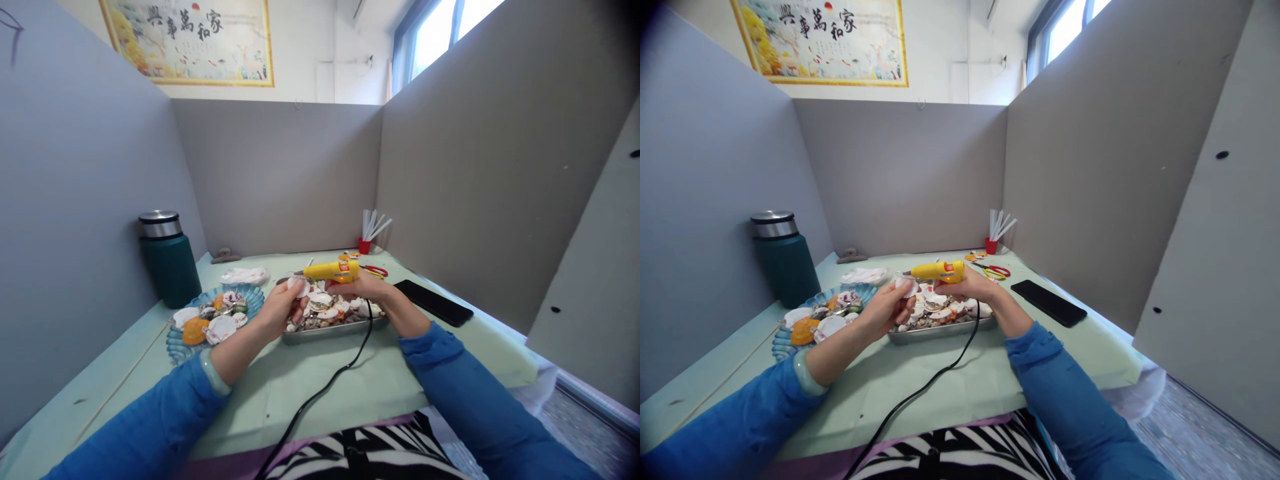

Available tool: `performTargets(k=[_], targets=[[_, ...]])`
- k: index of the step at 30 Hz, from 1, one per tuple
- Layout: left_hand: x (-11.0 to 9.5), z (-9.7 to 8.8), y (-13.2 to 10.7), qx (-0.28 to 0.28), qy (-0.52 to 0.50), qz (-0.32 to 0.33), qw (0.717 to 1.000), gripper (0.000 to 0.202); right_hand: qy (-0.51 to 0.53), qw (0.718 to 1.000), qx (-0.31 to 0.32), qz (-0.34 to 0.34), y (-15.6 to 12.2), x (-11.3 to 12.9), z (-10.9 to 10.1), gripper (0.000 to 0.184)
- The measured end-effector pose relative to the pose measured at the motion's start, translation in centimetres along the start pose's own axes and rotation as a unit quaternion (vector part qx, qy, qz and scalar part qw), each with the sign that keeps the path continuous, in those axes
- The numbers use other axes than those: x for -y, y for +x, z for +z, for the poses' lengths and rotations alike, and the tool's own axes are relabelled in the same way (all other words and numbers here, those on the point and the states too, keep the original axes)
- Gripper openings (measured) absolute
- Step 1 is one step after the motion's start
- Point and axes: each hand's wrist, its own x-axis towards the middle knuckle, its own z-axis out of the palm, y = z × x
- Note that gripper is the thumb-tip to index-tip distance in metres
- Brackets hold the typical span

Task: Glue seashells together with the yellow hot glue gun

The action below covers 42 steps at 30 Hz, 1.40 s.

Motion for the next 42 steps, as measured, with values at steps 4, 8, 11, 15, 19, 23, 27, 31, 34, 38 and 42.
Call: performTargets(k=[4, 8, 11, 15, 19, 23, 27, 31, 34, 38, 42], targets=[[0.01, 0.04, -0.04, -0.003, -0.002, -0.002, 1.000, 0.031, 0.006, 1.000, 0.001, -0.003, -0.02, -0.11, -0.07, 0.026], [0.19, -0.06, 0.04, -0.005, -0.004, 0.001, 1.000, 0.030, 0.000, 1.000, 0.003, 0.004, -0.05, -0.08, -0.07, 0.027], [0.18, -0.05, 0.02, -0.007, -0.004, 0.002, 1.000, 0.030, -0.004, 1.000, 0.010, 0.006, -0.09, 0.04, -0.06, 0.026], [0.12, -0.03, -0.05, -0.005, 0.000, 0.000, 1.000, 0.030, 0.000, 1.000, 0.011, 0.004, -0.12, 0.07, -0.13, 0.025], [0.07, 0.02, -0.08, -0.004, -0.001, 0.000, 1.000, 0.030, -0.002, 1.000, 0.007, 0.007, -0.16, 0.03, -0.16, 0.026], [0.03, 0.14, -0.08, -0.011, 0.004, -0.004, 1.000, 0.030, 0.000, 1.000, 0.008, 0.008, -0.18, 0.09, -0.02, 0.024], [0.08, 0.11, -0.03, -0.011, 0.005, -0.002, 1.000, 0.031, -0.003, 1.000, -0.002, 0.004, -0.13, 0.15, 0.14, 0.024], [0.08, 0.04, 0.03, -0.011, 0.004, 0.002, 1.000, 0.032, -0.007, 1.000, -0.020, 0.007, -0.11, 0.08, 0.09, 0.026], [0.09, -0.01, 0.06, -0.011, -0.002, 0.003, 1.000, 0.032, -0.012, 1.000, -0.027, 0.010, -0.11, 0.01, -0.01, 0.028], [0.20, -0.10, 0.11, -0.010, -0.008, 0.003, 1.000, 0.034, -0.010, 0.999, -0.033, 0.008, -0.07, 0.00, -0.05, 0.029], [0.20, -0.09, 0.09, -0.014, -0.015, 0.005, 1.000, 0.034, -0.017, 0.999, -0.040, 0.004, -0.07, 0.08, 0.00, 0.028]])
